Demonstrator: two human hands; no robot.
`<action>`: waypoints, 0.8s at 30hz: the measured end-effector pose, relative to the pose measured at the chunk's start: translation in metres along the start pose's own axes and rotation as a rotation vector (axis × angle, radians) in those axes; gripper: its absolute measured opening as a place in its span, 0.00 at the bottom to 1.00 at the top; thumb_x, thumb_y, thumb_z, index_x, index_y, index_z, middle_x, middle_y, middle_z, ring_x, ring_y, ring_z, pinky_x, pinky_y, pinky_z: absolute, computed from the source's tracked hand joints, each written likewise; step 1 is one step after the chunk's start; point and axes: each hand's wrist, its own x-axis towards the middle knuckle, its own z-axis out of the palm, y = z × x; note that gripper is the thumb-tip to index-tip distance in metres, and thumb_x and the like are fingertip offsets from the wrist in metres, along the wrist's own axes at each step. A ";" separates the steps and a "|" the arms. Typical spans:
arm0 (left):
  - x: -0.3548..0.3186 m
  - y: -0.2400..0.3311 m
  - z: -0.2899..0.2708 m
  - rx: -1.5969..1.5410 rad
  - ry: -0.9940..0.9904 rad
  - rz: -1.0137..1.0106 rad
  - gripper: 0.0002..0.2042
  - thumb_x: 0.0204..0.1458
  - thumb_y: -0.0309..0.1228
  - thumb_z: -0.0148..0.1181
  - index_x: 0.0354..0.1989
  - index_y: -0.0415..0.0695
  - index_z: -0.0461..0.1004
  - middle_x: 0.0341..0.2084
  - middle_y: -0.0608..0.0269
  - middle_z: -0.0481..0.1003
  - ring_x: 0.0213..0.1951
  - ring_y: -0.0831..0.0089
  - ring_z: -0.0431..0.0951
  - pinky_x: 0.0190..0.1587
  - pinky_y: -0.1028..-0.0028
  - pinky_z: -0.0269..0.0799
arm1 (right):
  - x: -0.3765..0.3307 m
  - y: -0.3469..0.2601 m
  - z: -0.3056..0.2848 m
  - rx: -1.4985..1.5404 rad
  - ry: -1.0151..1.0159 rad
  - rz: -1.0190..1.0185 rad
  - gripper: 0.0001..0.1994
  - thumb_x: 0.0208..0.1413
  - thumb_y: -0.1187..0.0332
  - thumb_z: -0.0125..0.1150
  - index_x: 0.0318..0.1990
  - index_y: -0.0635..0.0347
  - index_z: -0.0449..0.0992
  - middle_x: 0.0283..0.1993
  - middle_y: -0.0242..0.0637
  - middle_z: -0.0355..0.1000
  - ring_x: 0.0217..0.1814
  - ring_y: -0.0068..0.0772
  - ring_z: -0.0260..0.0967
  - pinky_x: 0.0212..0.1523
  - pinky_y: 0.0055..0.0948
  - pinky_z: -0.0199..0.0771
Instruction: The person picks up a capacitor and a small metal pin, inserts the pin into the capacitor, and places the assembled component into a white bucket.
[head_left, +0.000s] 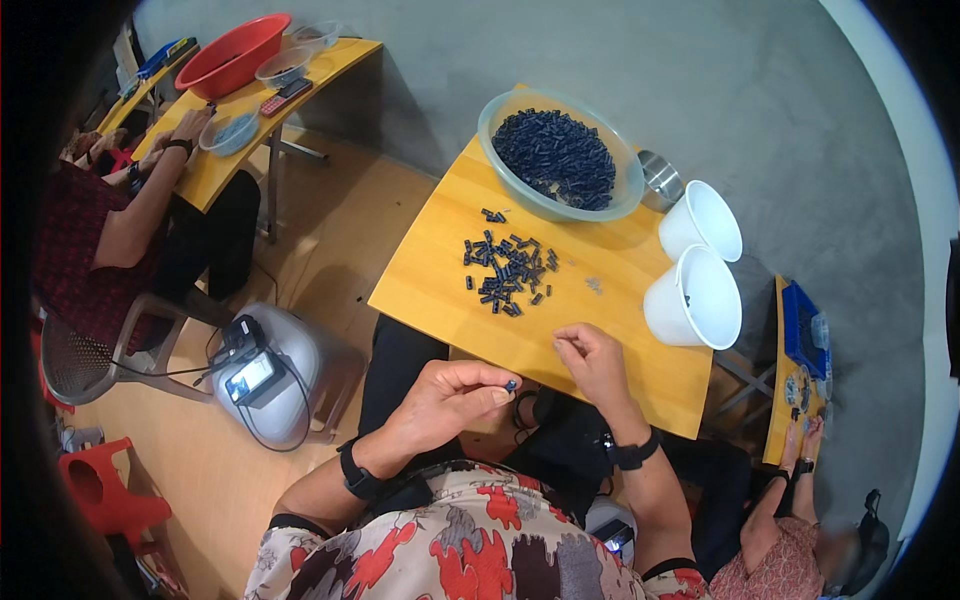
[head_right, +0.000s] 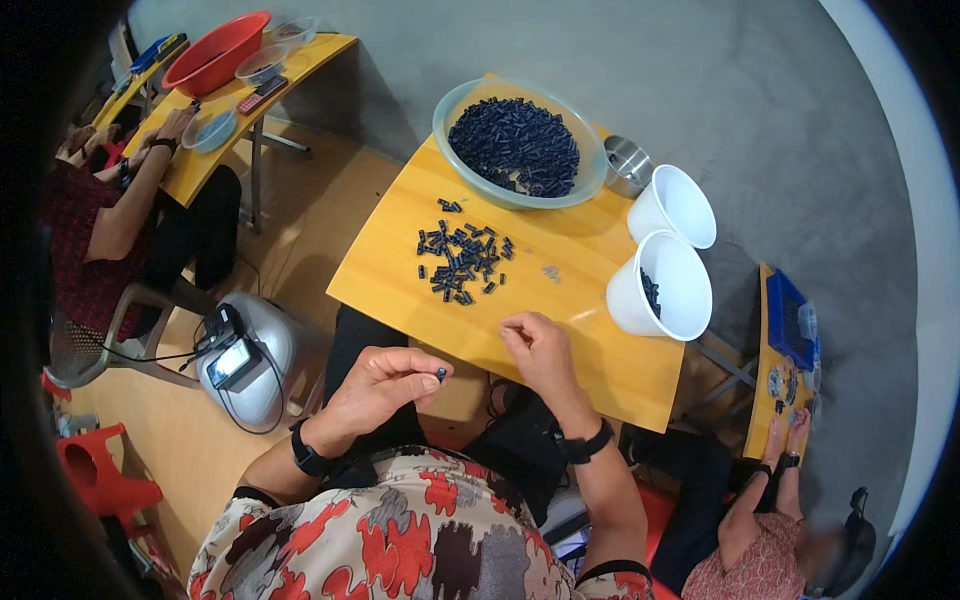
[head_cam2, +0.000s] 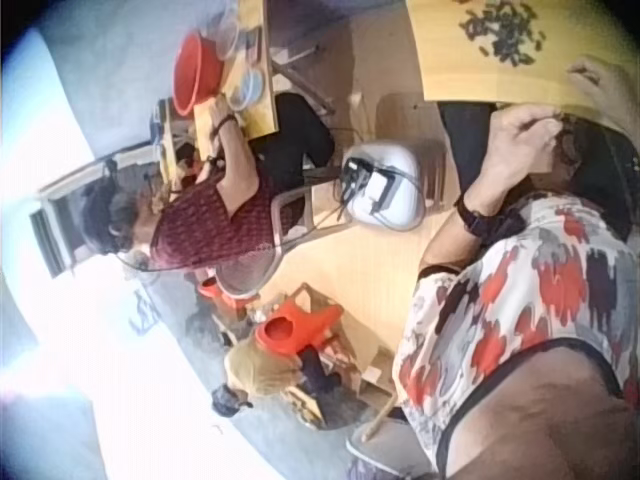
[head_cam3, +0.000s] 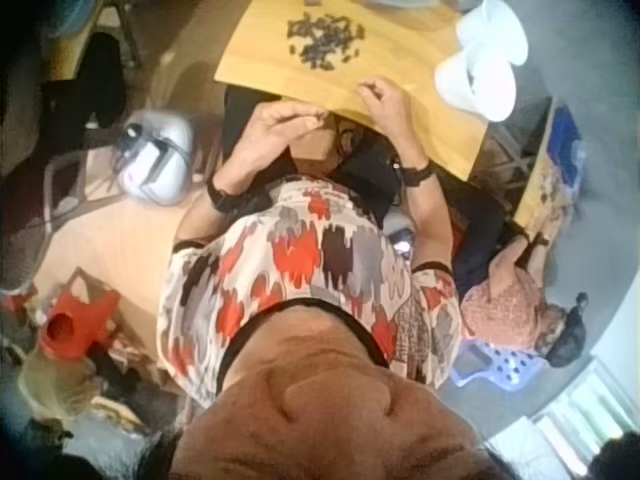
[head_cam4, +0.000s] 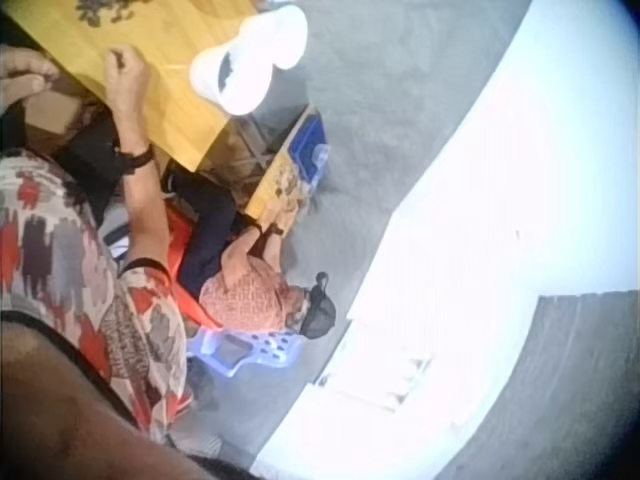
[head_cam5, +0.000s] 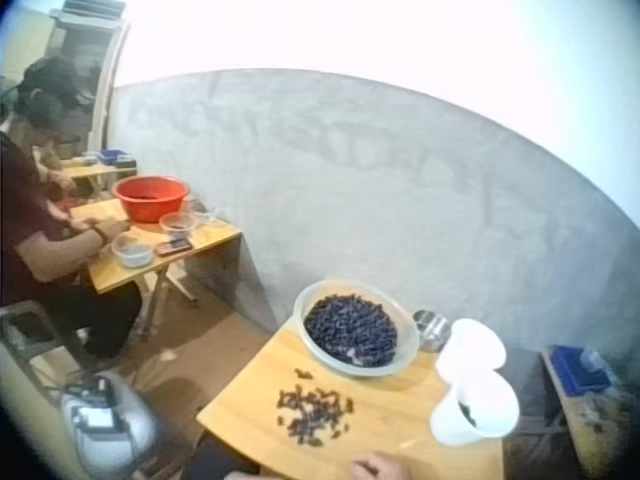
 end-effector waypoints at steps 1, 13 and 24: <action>-0.001 0.002 0.000 0.009 0.027 0.020 0.10 0.53 0.24 0.56 0.43 0.38 0.75 0.34 0.66 0.76 0.35 0.84 0.73 0.40 0.83 0.70 | 0.004 0.010 0.001 0.016 0.011 0.000 0.06 0.49 0.74 0.59 0.34 0.65 0.75 0.30 0.44 0.74 0.31 0.34 0.74 0.34 0.27 0.72; 0.003 0.002 -0.011 -0.009 0.090 0.032 0.10 0.52 0.24 0.57 0.42 0.38 0.75 0.35 0.66 0.76 0.34 0.84 0.73 0.37 0.82 0.71 | 0.055 0.037 0.014 -0.028 0.108 -0.013 0.05 0.48 0.74 0.58 0.32 0.66 0.74 0.28 0.46 0.73 0.30 0.40 0.73 0.32 0.29 0.71; 0.009 0.006 -0.005 0.006 0.126 0.058 0.08 0.52 0.21 0.55 0.40 0.35 0.75 0.31 0.62 0.76 0.28 0.81 0.72 0.33 0.80 0.70 | 0.072 0.029 0.019 -0.294 0.125 -0.178 0.06 0.46 0.71 0.61 0.33 0.61 0.76 0.33 0.44 0.73 0.34 0.45 0.71 0.35 0.35 0.70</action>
